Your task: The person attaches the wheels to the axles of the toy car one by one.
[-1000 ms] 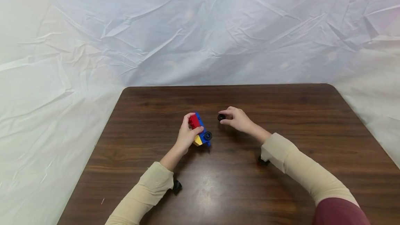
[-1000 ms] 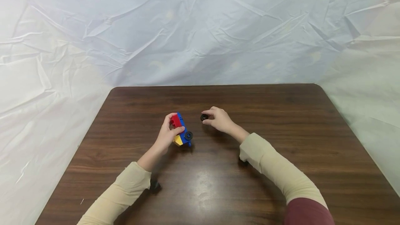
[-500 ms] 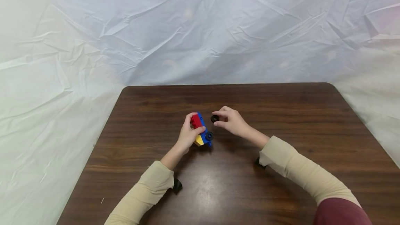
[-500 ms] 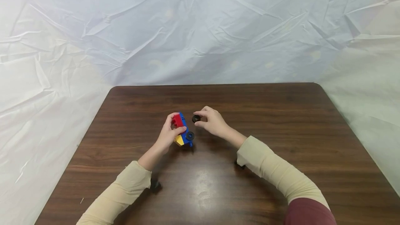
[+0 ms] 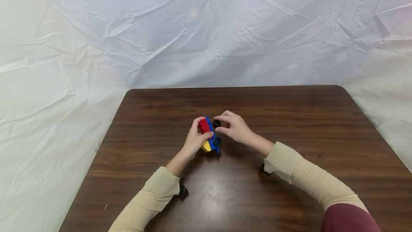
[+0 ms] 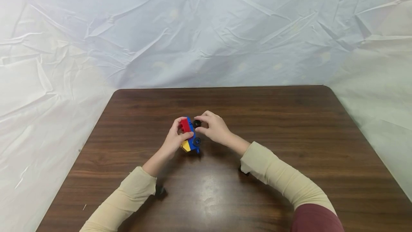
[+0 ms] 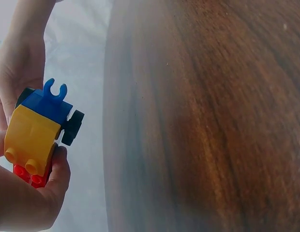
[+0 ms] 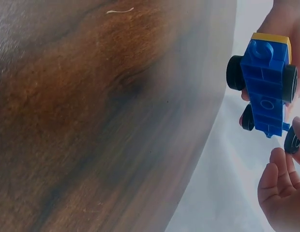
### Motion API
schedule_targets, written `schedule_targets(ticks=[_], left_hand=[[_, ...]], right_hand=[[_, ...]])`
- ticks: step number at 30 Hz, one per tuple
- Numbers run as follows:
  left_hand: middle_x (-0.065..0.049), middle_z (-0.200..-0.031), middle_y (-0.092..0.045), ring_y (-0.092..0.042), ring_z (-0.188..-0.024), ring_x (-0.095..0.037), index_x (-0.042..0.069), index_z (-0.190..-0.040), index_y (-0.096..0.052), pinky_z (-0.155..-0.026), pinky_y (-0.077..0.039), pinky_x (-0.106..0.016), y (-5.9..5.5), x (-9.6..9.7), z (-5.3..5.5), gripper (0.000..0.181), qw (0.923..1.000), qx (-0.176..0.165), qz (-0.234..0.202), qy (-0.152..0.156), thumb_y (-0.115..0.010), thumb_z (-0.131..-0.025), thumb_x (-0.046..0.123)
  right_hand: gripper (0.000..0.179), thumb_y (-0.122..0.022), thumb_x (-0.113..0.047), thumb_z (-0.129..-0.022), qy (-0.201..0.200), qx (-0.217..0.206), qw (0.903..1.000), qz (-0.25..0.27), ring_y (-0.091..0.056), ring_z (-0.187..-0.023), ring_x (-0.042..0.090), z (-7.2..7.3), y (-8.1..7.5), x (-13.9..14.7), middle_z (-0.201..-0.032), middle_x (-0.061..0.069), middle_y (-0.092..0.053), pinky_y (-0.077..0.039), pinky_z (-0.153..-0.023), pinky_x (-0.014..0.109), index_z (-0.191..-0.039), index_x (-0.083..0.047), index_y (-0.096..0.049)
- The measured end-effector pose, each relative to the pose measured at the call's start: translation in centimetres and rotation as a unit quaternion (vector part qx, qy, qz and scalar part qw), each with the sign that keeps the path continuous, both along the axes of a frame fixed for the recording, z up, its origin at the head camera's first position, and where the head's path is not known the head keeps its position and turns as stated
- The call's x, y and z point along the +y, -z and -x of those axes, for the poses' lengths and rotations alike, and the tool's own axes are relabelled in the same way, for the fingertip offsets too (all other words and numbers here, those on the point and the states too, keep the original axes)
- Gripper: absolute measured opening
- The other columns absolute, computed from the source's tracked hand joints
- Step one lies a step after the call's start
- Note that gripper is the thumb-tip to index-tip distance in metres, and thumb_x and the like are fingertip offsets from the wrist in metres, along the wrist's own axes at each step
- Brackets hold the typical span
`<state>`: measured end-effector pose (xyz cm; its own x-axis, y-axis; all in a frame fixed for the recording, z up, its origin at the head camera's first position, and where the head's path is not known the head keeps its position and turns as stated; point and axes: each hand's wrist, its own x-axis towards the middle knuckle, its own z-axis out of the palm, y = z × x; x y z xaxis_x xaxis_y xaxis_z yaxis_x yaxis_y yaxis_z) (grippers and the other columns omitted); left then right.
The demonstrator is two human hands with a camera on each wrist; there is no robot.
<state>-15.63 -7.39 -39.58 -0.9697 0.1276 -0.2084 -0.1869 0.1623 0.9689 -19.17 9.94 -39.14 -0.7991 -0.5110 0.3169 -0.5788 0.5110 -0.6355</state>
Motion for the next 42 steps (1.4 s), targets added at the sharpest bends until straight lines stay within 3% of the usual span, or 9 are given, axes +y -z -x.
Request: schedule_targets(ticks=[5, 10, 19, 27, 42], left_hand=[[-0.012, -0.120, -0.045, -0.055, -0.085, -0.023, 0.020, -0.129, -0.032, -0.064, -0.049, -0.026, 1.4, -0.1, 0.5, 0.057, 1.0000, 0.002, -0.002, 0.001, -0.061, -0.081, 0.013], [-0.011, -0.122, -0.045, -0.058, -0.084, -0.023, 0.019, -0.128, -0.033, -0.065, -0.050, -0.028, 1.7, 0.0, 0.4, 0.057, 0.9999, 0.016, 0.005, 0.002, -0.061, -0.079, 0.013], [-0.012, -0.127, -0.040, -0.059, -0.086, -0.022, 0.016, -0.130, -0.032, -0.069, -0.051, -0.029, 1.2, -0.1, 0.3, 0.057, 0.9994, 0.011, 0.001, 0.032, -0.061, -0.081, 0.012], [-0.016, -0.125, -0.041, -0.058, -0.084, -0.022, 0.010, -0.130, -0.032, -0.070, -0.050, -0.027, -1.2, 0.1, -0.9, 0.055, 0.9988, 0.024, 0.012, 0.041, -0.058, -0.081, 0.009], [-0.017, -0.123, -0.044, -0.058, -0.080, -0.019, 0.009, -0.128, -0.035, -0.075, -0.051, -0.034, -1.0, 0.3, -1.1, 0.054, 0.9978, 0.047, 0.007, 0.046, -0.059, -0.080, 0.007]], right_hand=[[0.035, -0.069, -0.016, -0.075, 0.005, 0.037, 0.9993, -0.009, -0.046, -0.058, 0.007, -0.3, -0.1, -0.5, -0.088, 0.005, -0.056, -0.041, -0.052, 0.019, -0.108, -0.004, -0.062], [0.036, -0.069, -0.018, -0.075, 0.014, 0.073, 0.9966, -0.036, -0.048, -0.058, 0.007, -0.6, -0.2, -0.9, -0.089, 0.004, -0.056, -0.044, -0.055, 0.018, -0.108, -0.004, -0.062], [0.035, -0.071, -0.019, -0.073, 0.022, 0.135, 0.9893, -0.051, -0.048, -0.056, 0.007, -0.8, 0.0, -1.2, -0.086, 0.004, -0.057, -0.043, -0.052, 0.017, -0.104, -0.004, -0.064], [0.034, -0.071, -0.019, -0.073, 0.032, 0.153, 0.9863, -0.053, -0.047, -0.056, 0.009, -1.0, 0.1, -1.3, -0.087, 0.005, -0.057, -0.043, -0.052, 0.017, -0.103, -0.004, -0.064], [0.032, -0.071, -0.019, -0.073, 0.051, 0.158, 0.9849, -0.049, -0.048, -0.059, 0.009, -1.2, -0.1, -1.2, -0.084, 0.004, -0.057, -0.046, -0.055, 0.019, -0.101, -0.005, -0.065]])
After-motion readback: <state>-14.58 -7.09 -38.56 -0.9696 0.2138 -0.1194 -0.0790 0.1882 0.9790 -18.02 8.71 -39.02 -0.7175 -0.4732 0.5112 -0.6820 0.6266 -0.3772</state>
